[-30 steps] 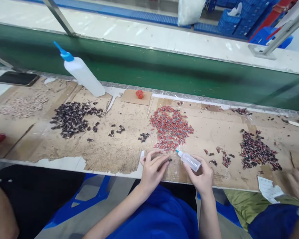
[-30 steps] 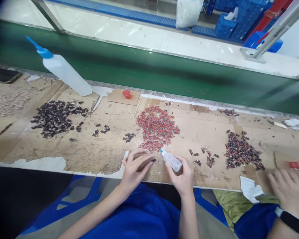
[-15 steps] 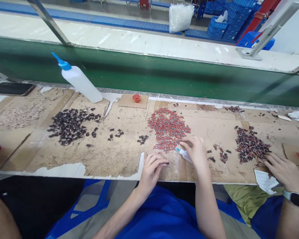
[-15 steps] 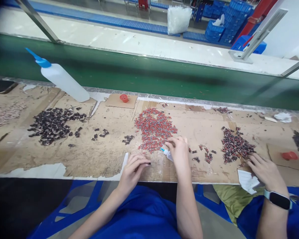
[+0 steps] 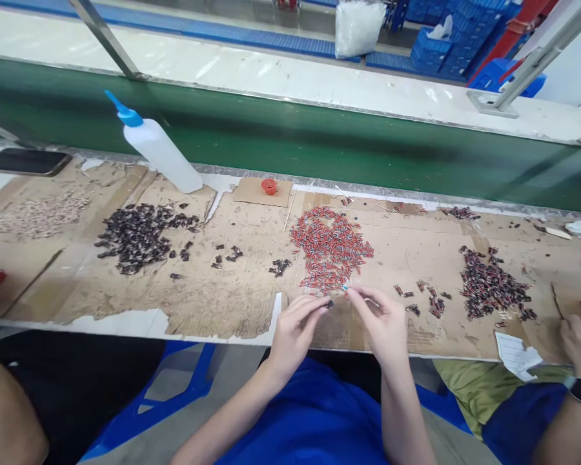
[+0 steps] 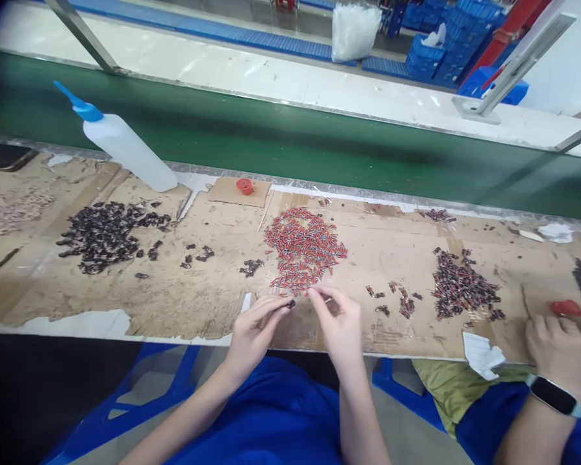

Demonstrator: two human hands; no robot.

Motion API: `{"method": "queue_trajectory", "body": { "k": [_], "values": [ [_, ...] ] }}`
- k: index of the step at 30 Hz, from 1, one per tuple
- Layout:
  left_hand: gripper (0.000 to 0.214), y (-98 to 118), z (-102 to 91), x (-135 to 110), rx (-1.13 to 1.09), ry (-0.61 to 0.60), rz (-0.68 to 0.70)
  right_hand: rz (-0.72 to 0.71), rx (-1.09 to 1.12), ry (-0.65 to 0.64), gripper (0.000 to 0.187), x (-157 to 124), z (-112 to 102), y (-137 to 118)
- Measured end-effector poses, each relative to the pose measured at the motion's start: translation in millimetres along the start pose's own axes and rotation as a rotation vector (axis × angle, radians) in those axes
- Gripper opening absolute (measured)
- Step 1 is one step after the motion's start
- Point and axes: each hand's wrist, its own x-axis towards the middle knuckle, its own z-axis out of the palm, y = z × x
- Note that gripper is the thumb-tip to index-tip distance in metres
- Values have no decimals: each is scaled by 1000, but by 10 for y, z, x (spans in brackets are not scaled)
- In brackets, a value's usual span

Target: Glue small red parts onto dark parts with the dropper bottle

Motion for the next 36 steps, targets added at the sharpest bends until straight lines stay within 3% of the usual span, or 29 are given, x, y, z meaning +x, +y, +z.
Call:
{"method": "queue_trajectory", "body": {
  "k": [4,11,16,28,36],
  "values": [
    [19,90,32,47,21,17,52,41,83,1,23,-194,100,-26],
    [16,163,48,60,65,-8,83,127,207,-66,29,-224,105,28],
    [16,162,63,63,59,2,58,57,214,-74,25,-261,136,66],
    [14,212,95,93,-47,-50,-117,-38,191,50,14,-287,154,95],
    [13,277,96,113,-128,-75,-195,-204,101,68,10,-327,97,238]
  ]
}}
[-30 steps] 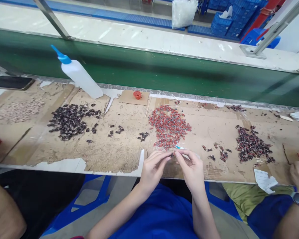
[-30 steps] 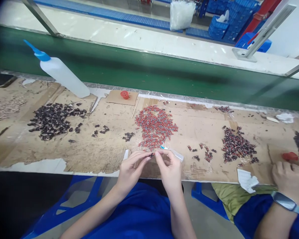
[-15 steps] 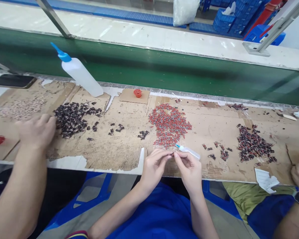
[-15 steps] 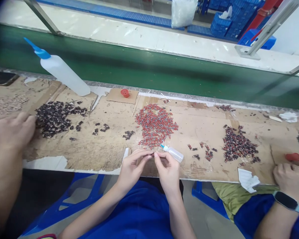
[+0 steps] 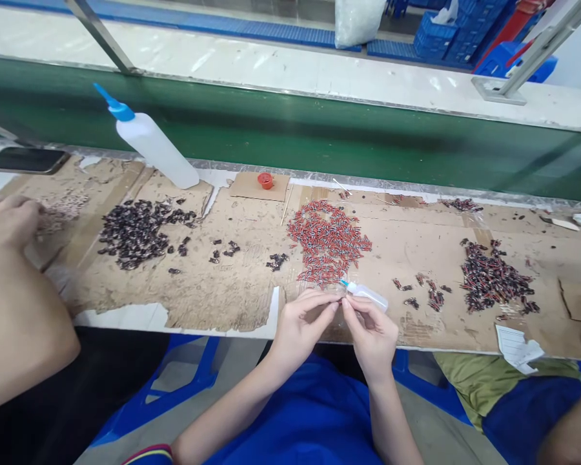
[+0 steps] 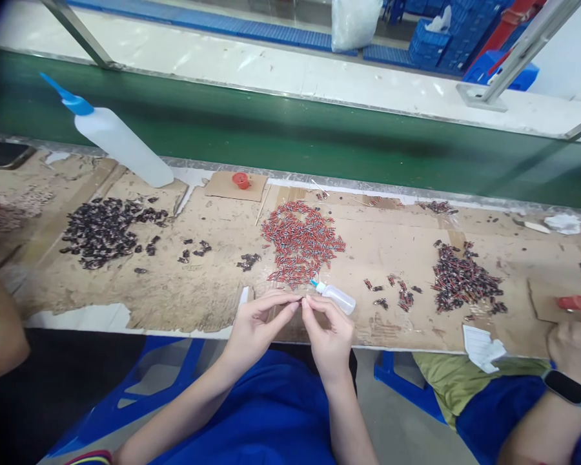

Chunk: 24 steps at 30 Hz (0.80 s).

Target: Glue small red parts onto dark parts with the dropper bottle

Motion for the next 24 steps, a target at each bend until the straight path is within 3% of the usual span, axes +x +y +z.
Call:
{"method": "queue_trajectory", "body": {
  "k": [5,10,14,16,18,20,22,24],
  "values": [
    [12,33,0,18,17,9,4,77,61,2,11,19,-25,-16],
    [13,39,18,47,50,-84,62,136,123,19,19,18,-44,-9],
    [16,21,25,75,91,-182,83,53,-21,34,14,23,-145,51],
    [29,-4,-48,103,159,-206,107,10,-163,131,15,71,-273,93],
    [37,-65,-205,147,283,-140,160,-30,-312,283,19,147,-439,126],
    [26,-170,-424,203,458,22,215,-121,-467,345,20,222,-598,139],
    [20,-306,-649,262,637,167,234,-200,-596,277,20,270,-705,137],
    [20,-444,-818,314,746,219,233,-240,-687,116,25,287,-740,141]
  ]
}}
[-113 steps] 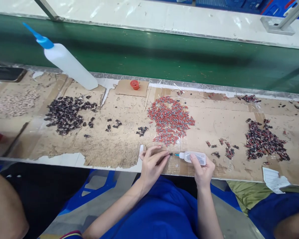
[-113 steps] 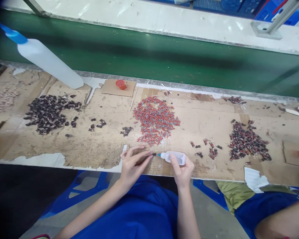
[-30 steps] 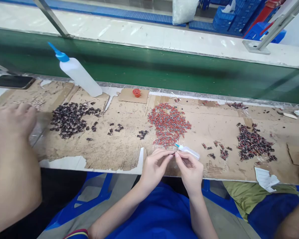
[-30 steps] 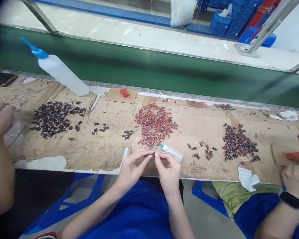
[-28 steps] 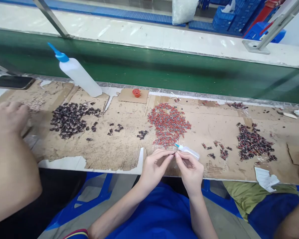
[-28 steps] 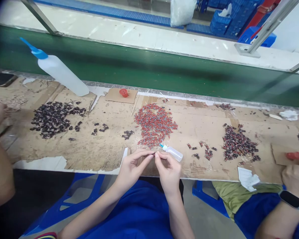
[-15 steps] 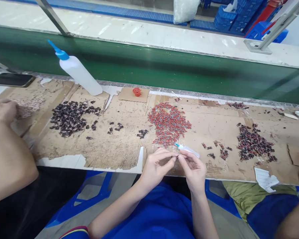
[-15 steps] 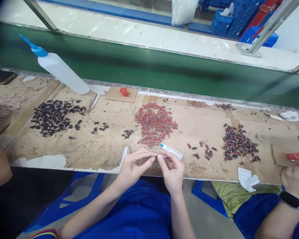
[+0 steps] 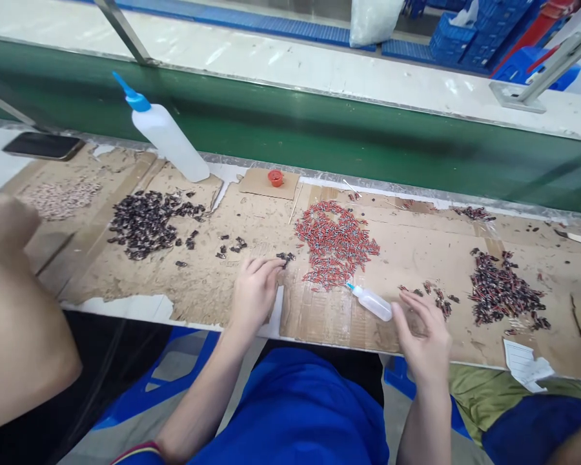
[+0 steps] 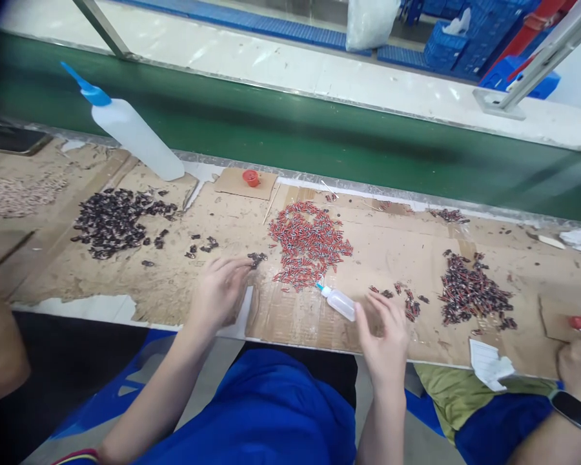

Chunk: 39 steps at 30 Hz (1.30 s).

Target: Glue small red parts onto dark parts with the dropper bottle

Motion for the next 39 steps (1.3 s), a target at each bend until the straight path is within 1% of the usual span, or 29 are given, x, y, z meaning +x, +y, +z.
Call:
{"method": "queue_trajectory", "body": {
  "k": [2,3,6,8,9,12,14,17,19,22,25,30,34,39],
  "values": [
    [22,-149,21,14,51,-20,16,-73,-35,-155,36,-5,32,3],
    [22,-195,40,15,62,-33,24,-97,-46,-205,40,-10,60,3],
    [23,-259,85,11,67,-50,29,-108,-30,-255,36,-22,138,3],
    [23,-256,83,3,54,-53,27,-58,19,-256,33,-31,155,-4],
    [23,-241,74,-3,45,-59,31,-2,56,-260,32,-39,152,-12],
    [21,-120,61,-48,-20,-101,78,228,252,-250,37,-76,138,-42],
    [19,16,99,-110,-102,-148,144,339,417,-204,39,-104,155,-49],
    [18,228,240,-234,-181,-211,229,413,625,-122,37,-135,235,-29],
    [18,319,346,-312,-189,-205,244,453,730,-95,35,-147,304,-18],
    [13,355,437,-389,-206,-165,227,492,823,-112,34,-156,392,-51],
    [18,330,429,-425,-220,-123,211,477,807,-144,30,-151,436,-146],
    [25,323,379,-431,-245,-96,184,430,691,-136,21,-135,448,-283],
    [30,339,386,-417,-285,-113,138,417,633,-146,19,-146,455,-294],
    [29,342,386,-429,-299,-138,63,398,610,-180,21,-155,482,-246]
  ]
}}
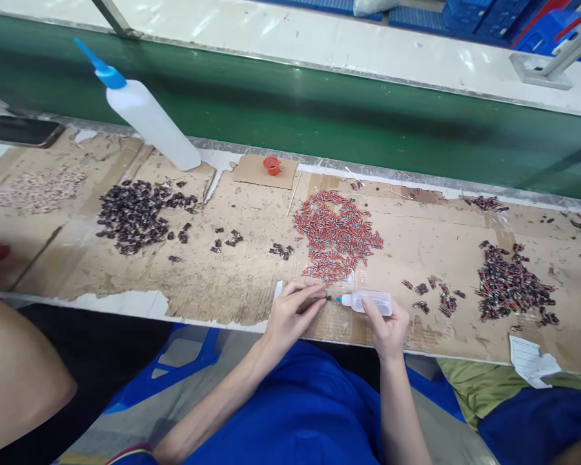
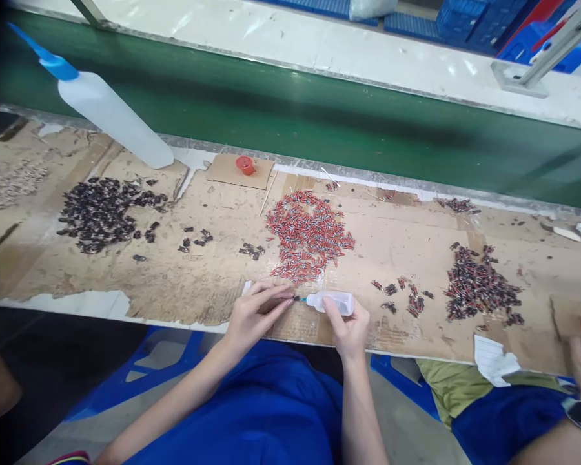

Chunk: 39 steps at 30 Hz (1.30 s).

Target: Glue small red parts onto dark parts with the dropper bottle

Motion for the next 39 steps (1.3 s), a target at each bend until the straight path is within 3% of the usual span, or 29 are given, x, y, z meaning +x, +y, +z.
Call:
{"method": "queue_trajectory", "body": {
  "k": [8,16,27,32,36,39],
  "values": [
    [31,22,7,3,-3,15,9,-11,-8,-60,20,26,5,29],
    [24,42,-2,17,-20,16,-21,11,-10,40,18,47,12,-53],
    [24,48,2,9,-23,27,-36,0,-40,-49,17,65,15,-79],
    [21,46,6,15,-28,29,-47,6,-31,24,20,62,-11,-39],
    [19,50,-3,20,-21,35,-16,-80,8,-8,21,34,-110,13],
    [14,31,-24,10,1,53,16,-181,-115,-95,27,19,-234,27]
  ]
}}
